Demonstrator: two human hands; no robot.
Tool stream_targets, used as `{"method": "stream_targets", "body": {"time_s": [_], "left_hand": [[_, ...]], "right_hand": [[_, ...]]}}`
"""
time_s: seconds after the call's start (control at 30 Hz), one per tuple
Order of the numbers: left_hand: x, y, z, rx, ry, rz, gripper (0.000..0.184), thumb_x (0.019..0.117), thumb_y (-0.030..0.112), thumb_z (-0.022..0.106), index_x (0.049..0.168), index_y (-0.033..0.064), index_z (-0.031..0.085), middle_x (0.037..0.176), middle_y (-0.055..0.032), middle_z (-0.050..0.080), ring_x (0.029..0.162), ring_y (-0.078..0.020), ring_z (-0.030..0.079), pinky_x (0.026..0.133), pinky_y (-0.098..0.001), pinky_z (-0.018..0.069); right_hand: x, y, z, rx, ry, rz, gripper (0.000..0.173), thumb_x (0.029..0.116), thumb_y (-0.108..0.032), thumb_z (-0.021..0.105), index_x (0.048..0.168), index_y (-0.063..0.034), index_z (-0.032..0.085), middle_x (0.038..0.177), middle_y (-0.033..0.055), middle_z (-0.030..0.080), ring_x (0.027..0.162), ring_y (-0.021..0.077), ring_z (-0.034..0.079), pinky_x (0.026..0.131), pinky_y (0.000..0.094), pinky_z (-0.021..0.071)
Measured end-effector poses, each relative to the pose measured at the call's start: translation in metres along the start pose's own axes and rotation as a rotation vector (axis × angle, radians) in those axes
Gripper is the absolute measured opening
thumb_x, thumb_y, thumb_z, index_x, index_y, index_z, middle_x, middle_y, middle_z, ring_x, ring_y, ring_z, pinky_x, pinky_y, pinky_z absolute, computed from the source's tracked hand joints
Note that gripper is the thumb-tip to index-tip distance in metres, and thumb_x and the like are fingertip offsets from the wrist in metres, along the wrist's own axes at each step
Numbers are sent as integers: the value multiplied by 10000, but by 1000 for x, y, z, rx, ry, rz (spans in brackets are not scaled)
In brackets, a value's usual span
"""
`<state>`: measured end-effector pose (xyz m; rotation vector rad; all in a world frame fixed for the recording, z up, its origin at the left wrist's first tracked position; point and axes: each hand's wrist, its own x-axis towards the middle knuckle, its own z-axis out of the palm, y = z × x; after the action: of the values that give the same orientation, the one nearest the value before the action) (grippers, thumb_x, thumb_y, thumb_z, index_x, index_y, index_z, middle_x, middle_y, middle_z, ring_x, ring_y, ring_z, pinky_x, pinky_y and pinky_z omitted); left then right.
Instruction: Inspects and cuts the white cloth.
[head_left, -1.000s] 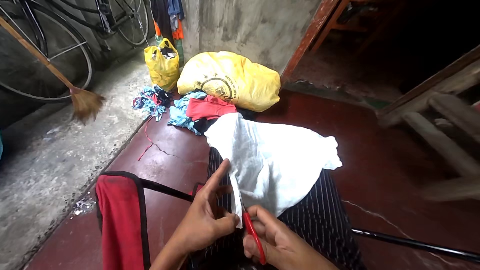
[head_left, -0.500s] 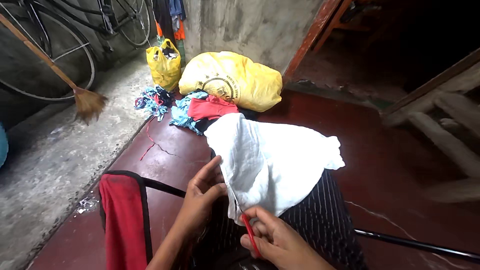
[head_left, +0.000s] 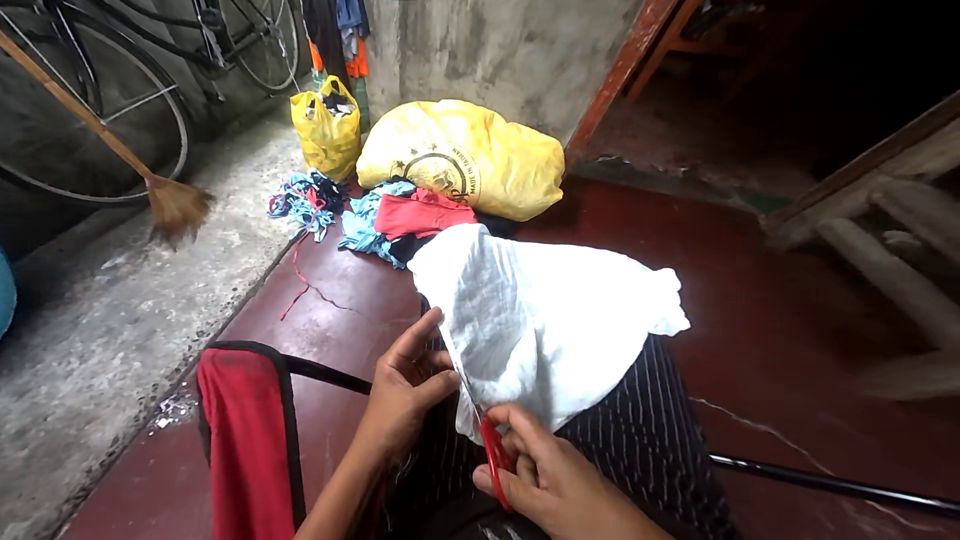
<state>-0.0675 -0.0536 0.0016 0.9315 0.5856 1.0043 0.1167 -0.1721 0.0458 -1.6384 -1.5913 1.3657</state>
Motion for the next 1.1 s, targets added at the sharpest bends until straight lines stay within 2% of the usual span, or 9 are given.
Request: {"method": "stream_targets", "body": {"time_s": [0.17, 0.3, 0.5, 0.8, 1.0, 1.1], "left_hand": [[-2, 1, 1, 34, -2, 58, 756, 818, -80, 731, 1504, 156, 520, 1397, -144, 580, 1000, -238, 688, 881, -395, 600], [-4, 1, 1, 69, -22, 86, 760, 827, -69, 734, 1516, 158, 506, 1446, -141, 549, 1037, -251, 684, 878, -388, 604], [-5, 3, 0, 122, -35, 91, 754, 829, -65, 724, 1515, 156, 504, 1468, -126, 535, 1075, -259, 676, 884, -397, 605], [-6, 4, -1, 104, -39, 94, 756, 837, -57, 731, 1523, 153, 492, 1449, -134, 548, 982, -235, 696, 853, -376, 611], [-6, 4, -3, 104, -33, 98, 755, 833, -64, 729, 1518, 155, 499, 1449, -141, 546, 995, -249, 694, 852, -385, 612], [-6, 5, -4, 117, -32, 103, 756, 825, -78, 722, 1512, 154, 508, 1440, -134, 554, 990, -241, 695, 849, -375, 611]], "right_hand": [[0, -3, 0, -43, 8, -10, 568, 953, -436, 695, 1366, -95, 508, 843, 13, 630, 600, 106, 541, 538, 298, 476], [-2, -5, -1, -36, -9, 6, 558, 950, -445, 697, 1352, -103, 515, 799, 2, 626, 593, 108, 550, 539, 306, 482], [1, -4, -2, -27, -12, -19, 549, 953, -453, 690, 1343, -108, 518, 832, 20, 651, 610, 125, 585, 549, 318, 509], [6, -4, -1, -19, 4, -18, 534, 945, -479, 686, 1321, -134, 530, 842, -2, 650, 631, 108, 592, 565, 303, 511], [7, -2, -1, 20, 4, -19, 485, 954, -433, 690, 1301, -122, 553, 766, -12, 622, 608, 112, 577, 553, 302, 499], [6, 0, -1, 60, 8, -22, 427, 962, -369, 699, 1280, -118, 565, 748, -5, 624, 614, 118, 609, 569, 296, 534]]}}
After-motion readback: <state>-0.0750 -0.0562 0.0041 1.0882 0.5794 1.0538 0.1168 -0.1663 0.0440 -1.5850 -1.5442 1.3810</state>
